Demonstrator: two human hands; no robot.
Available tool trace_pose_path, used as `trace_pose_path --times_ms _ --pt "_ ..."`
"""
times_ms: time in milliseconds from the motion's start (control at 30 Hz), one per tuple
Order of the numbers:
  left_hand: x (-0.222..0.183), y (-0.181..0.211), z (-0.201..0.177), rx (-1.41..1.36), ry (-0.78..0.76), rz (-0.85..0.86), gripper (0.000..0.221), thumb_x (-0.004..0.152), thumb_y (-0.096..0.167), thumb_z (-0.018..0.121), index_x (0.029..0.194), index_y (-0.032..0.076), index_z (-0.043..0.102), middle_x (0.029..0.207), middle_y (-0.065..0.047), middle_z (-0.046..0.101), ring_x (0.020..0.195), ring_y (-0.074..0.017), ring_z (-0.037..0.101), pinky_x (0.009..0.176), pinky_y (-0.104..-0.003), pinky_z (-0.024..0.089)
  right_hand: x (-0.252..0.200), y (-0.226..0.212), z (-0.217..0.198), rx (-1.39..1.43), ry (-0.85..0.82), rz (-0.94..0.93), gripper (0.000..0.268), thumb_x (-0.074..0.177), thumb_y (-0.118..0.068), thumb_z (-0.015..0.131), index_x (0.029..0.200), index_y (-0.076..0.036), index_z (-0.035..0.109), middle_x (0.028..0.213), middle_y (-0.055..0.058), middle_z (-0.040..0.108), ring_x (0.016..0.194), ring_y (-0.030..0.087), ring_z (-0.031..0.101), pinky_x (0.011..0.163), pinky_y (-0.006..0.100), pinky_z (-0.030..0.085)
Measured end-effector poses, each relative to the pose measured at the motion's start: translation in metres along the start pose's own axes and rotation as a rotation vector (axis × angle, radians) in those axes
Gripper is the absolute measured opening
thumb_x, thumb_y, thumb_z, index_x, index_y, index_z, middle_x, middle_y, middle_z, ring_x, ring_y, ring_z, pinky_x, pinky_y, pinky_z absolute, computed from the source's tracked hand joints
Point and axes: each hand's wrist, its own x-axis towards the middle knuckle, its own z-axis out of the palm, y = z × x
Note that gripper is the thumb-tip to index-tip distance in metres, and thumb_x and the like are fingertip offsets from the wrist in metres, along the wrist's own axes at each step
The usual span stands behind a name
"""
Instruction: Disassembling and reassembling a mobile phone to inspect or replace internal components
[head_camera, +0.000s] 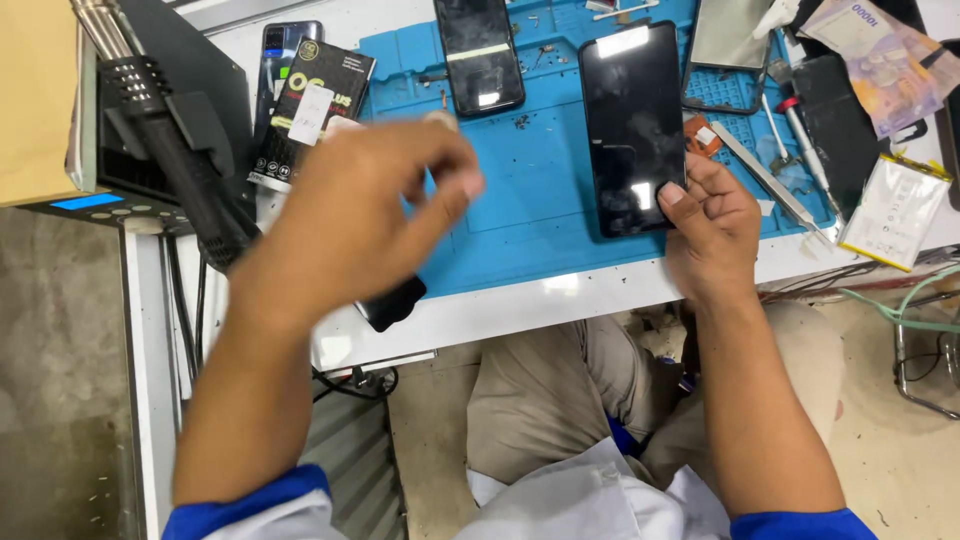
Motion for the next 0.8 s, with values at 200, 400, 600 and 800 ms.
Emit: trace_pose_path --times_ms 200,400,600,800 --pt "-0.057 -0.021 0.073 -0.004 -0.302 -0.135 0.028 0.1 0.031 0.058 0.111 0.008 0.07 0.11 -0.008 0.07 0.102 -0.0312 0.063 0.082 -0.046 0.049 0.002 0.028 -0.017 0.002 0.0 -0.045 0.041 0.093 -0.006 0.073 0.132 -0.001 0.06 0.127 0.009 0.07 0.116 0.013 0.067 0.105 0.027 0.052" --pt "-0.043 -0.027 0.102 -0.034 -0.131 -0.109 0.029 0.095 0.027 0.064 0.114 0.007 0.072 0.119 -0.008 0.071 0.111 -0.0293 0.063 0.097 -0.042 0.05 -0.001 0.022 -0.01 0.043 -0.039 -0.023 0.039 0.095 -0.011 0.075 0.131 -0.003 0.063 0.118 0.004 0.072 0.106 0.009 0.066 0.095 0.025 0.052" --pt "-0.025 -0.003 0.132 -0.057 0.007 -0.174 0.026 0.095 0.026 0.069 0.109 0.005 0.076 0.115 -0.012 0.074 0.112 -0.0293 0.068 0.093 -0.042 0.053 -0.001 0.012 -0.005 0.064 -0.081 -0.017 0.041 0.099 -0.015 0.071 0.136 -0.002 0.061 0.125 0.009 0.071 0.115 0.015 0.068 0.1 0.031 0.055" --pt "0.003 0.008 0.14 -0.095 -0.164 -0.5 0.05 0.095 0.038 0.063 0.136 0.008 0.063 0.131 -0.01 0.064 0.116 -0.0301 0.062 0.083 -0.047 0.058 0.001 0.015 -0.004 0.018 -0.088 0.006 0.043 0.098 -0.02 0.071 0.137 -0.003 0.061 0.122 0.008 0.072 0.112 0.015 0.069 0.099 0.029 0.056"
